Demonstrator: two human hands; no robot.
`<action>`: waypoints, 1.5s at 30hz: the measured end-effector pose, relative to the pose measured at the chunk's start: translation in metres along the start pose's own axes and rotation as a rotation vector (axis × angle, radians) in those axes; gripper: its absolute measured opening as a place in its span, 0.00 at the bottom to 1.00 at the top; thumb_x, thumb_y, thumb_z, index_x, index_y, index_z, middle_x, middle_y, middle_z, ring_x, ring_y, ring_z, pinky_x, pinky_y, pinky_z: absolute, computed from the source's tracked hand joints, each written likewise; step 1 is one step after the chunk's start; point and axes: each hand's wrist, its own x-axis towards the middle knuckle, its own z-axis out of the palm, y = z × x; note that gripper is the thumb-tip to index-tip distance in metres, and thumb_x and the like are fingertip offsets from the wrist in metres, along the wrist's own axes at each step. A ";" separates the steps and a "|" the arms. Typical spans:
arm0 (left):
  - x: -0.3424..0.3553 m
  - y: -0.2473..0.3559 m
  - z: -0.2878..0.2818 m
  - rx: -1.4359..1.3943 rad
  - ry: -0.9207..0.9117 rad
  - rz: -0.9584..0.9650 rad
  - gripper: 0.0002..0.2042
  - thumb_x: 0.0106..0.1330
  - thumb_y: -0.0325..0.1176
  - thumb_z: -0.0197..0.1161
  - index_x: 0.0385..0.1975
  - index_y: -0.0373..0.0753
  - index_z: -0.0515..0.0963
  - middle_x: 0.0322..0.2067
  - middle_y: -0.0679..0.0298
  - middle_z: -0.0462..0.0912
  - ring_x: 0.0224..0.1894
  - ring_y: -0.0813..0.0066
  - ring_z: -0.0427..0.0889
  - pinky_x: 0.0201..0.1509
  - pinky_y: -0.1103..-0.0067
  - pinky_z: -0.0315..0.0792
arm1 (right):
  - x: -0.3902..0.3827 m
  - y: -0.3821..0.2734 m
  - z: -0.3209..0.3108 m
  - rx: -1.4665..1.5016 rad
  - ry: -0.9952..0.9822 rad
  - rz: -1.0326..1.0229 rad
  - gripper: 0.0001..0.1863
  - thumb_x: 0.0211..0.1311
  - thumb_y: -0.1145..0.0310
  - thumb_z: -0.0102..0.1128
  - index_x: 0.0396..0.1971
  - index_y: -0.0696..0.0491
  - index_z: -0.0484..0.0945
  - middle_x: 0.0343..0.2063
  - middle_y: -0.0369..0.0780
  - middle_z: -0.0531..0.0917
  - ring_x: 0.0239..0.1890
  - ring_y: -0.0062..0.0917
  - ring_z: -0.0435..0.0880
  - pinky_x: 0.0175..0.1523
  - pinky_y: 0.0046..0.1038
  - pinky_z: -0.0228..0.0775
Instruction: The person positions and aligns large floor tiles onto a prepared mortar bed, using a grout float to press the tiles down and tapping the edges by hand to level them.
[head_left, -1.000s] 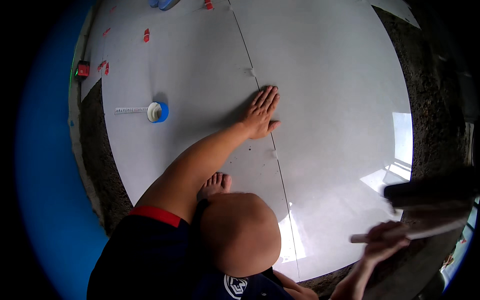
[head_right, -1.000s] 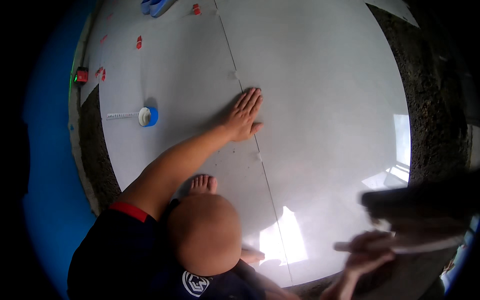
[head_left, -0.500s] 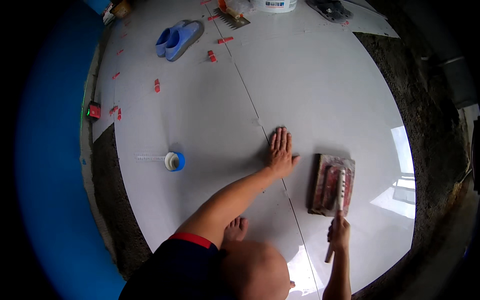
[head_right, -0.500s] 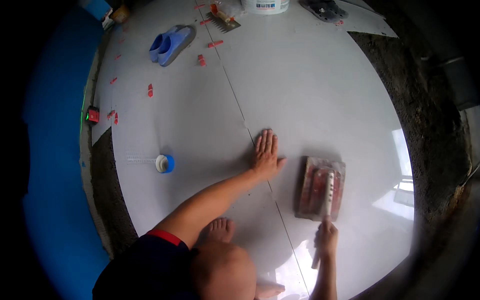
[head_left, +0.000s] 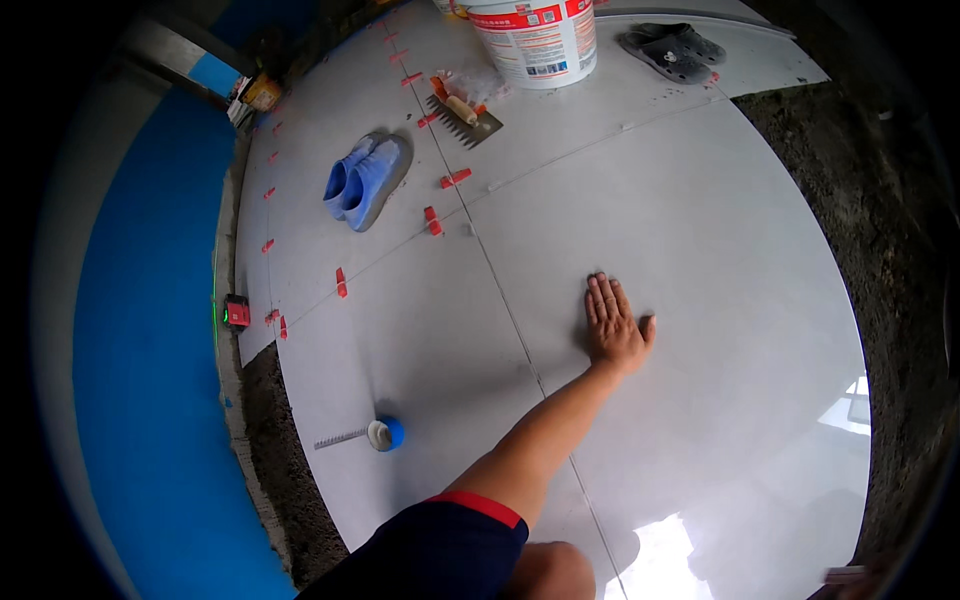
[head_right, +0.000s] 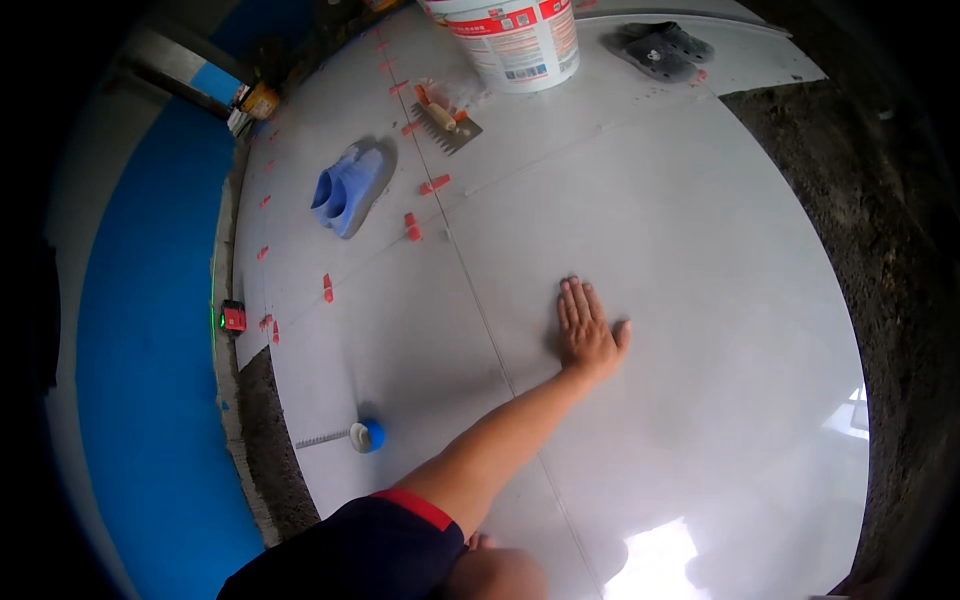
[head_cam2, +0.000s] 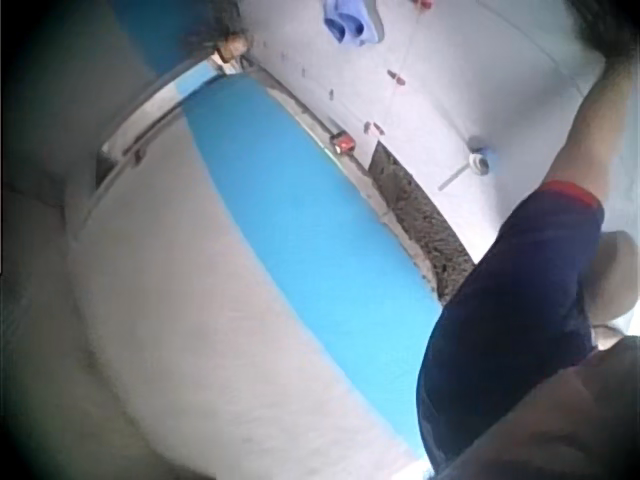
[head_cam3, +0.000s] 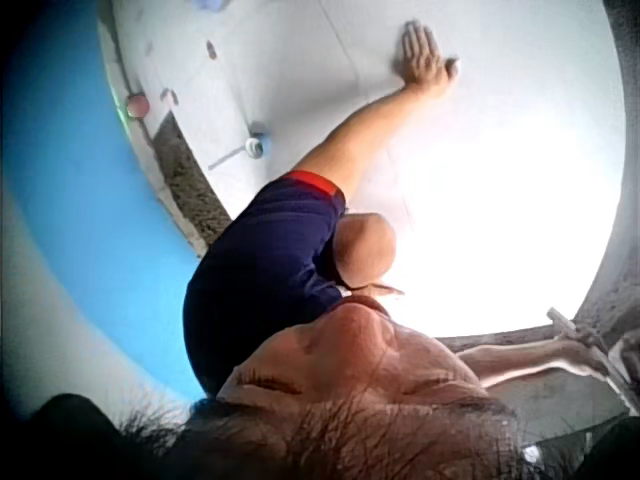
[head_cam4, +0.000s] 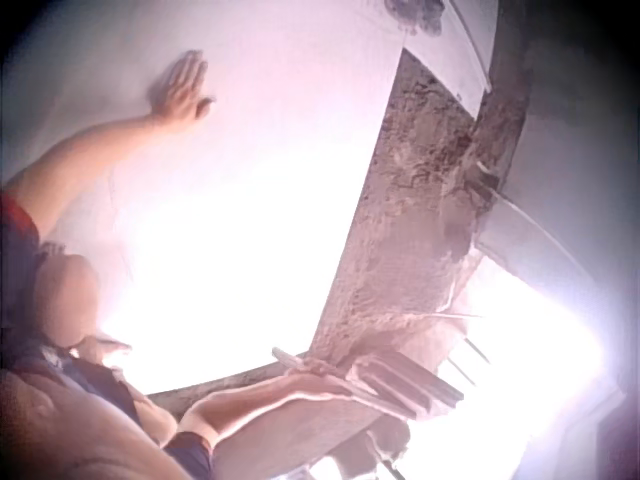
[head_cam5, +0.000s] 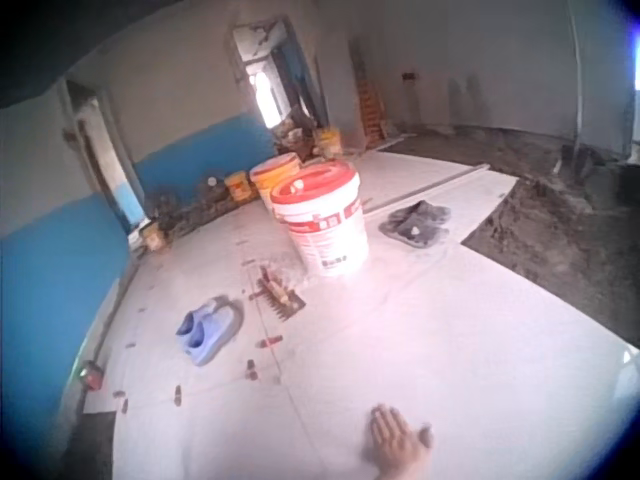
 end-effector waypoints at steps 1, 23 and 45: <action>0.004 0.001 0.002 -0.056 0.039 0.036 0.46 0.69 0.56 0.51 0.70 0.17 0.47 0.74 0.32 0.40 0.78 0.39 0.33 0.79 0.55 0.30 | -0.013 0.039 0.024 0.117 0.145 0.011 0.34 0.73 0.34 0.38 0.24 0.53 0.67 0.14 0.35 0.69 0.13 0.22 0.67 0.21 0.25 0.66; 0.240 -0.061 0.003 -0.021 0.081 0.177 0.52 0.65 0.66 0.51 0.72 0.22 0.45 0.75 0.39 0.42 0.79 0.47 0.36 0.80 0.61 0.31 | -0.075 0.254 0.096 -0.441 -0.313 0.650 0.34 0.63 0.27 0.49 0.21 0.46 0.66 0.11 0.31 0.65 0.09 0.21 0.62 0.13 0.26 0.53; 0.280 -0.069 0.004 0.054 0.130 0.202 0.49 0.66 0.64 0.53 0.73 0.27 0.50 0.76 0.45 0.45 0.79 0.51 0.40 0.80 0.58 0.34 | 0.015 0.226 0.150 -0.699 -0.111 0.537 0.37 0.65 0.26 0.46 0.20 0.50 0.70 0.11 0.36 0.67 0.09 0.26 0.66 0.14 0.33 0.60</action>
